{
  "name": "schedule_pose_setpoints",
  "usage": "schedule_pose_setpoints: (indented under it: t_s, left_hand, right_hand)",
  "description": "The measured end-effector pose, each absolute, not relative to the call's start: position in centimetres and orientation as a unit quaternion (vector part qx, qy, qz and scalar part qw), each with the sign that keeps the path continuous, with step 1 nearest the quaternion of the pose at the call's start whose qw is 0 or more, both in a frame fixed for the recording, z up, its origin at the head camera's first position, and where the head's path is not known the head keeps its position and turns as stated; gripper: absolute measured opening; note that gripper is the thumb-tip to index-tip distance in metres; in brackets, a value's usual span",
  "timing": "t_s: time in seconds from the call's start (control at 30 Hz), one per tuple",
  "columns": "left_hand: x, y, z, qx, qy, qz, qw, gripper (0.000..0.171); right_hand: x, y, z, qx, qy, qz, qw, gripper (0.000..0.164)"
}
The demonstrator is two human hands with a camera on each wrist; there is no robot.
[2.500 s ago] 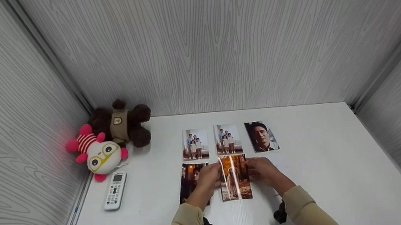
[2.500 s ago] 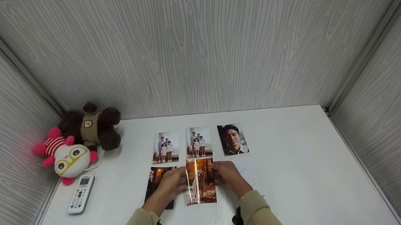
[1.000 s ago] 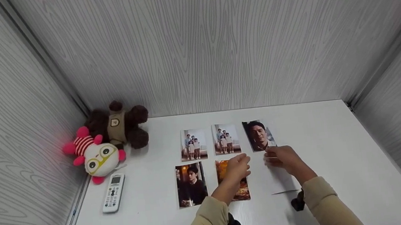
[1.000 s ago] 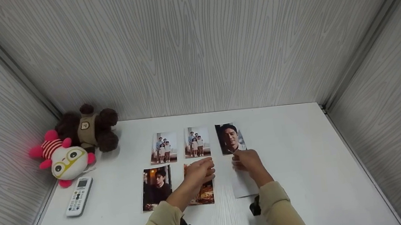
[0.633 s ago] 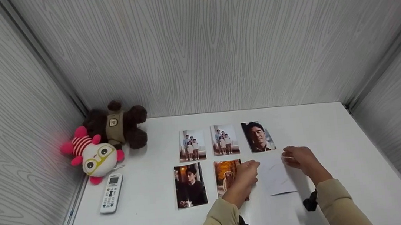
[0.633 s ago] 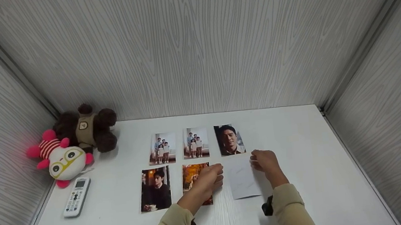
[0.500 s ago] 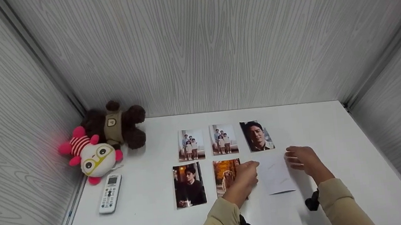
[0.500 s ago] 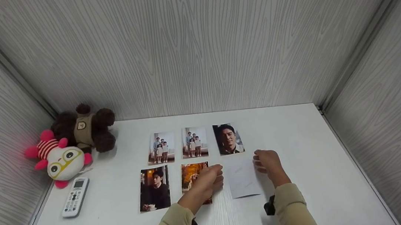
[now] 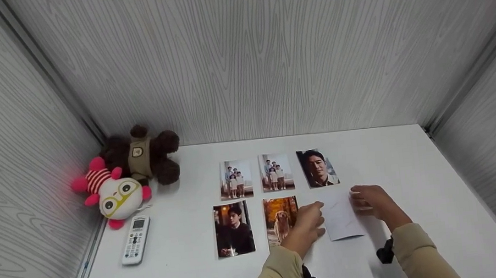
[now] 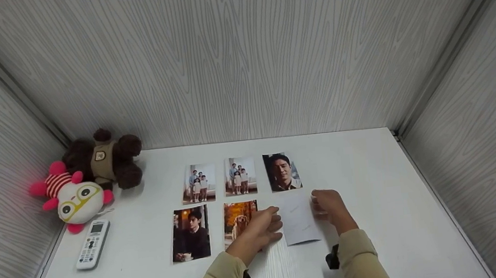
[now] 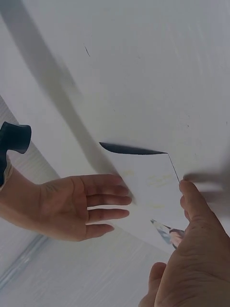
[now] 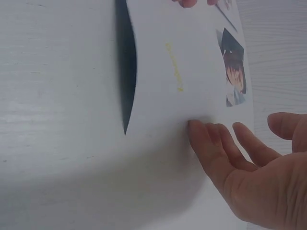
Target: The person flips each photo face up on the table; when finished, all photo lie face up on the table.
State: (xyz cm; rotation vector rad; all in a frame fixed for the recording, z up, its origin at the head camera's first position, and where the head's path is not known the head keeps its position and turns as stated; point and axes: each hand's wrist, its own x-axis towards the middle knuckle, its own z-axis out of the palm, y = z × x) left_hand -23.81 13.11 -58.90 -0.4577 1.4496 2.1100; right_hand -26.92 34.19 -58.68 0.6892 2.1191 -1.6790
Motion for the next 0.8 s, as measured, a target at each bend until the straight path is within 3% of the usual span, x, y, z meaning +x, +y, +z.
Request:
schedule_pose_setpoints:
  t_s: [0.8]
  left_hand:
    - [-24.0,13.6,-58.4,-0.138,0.582,0.765,0.24,0.051]
  right_hand:
    - [-27.2,32.9,-58.3,0.212,0.778,-0.564,0.177,0.052]
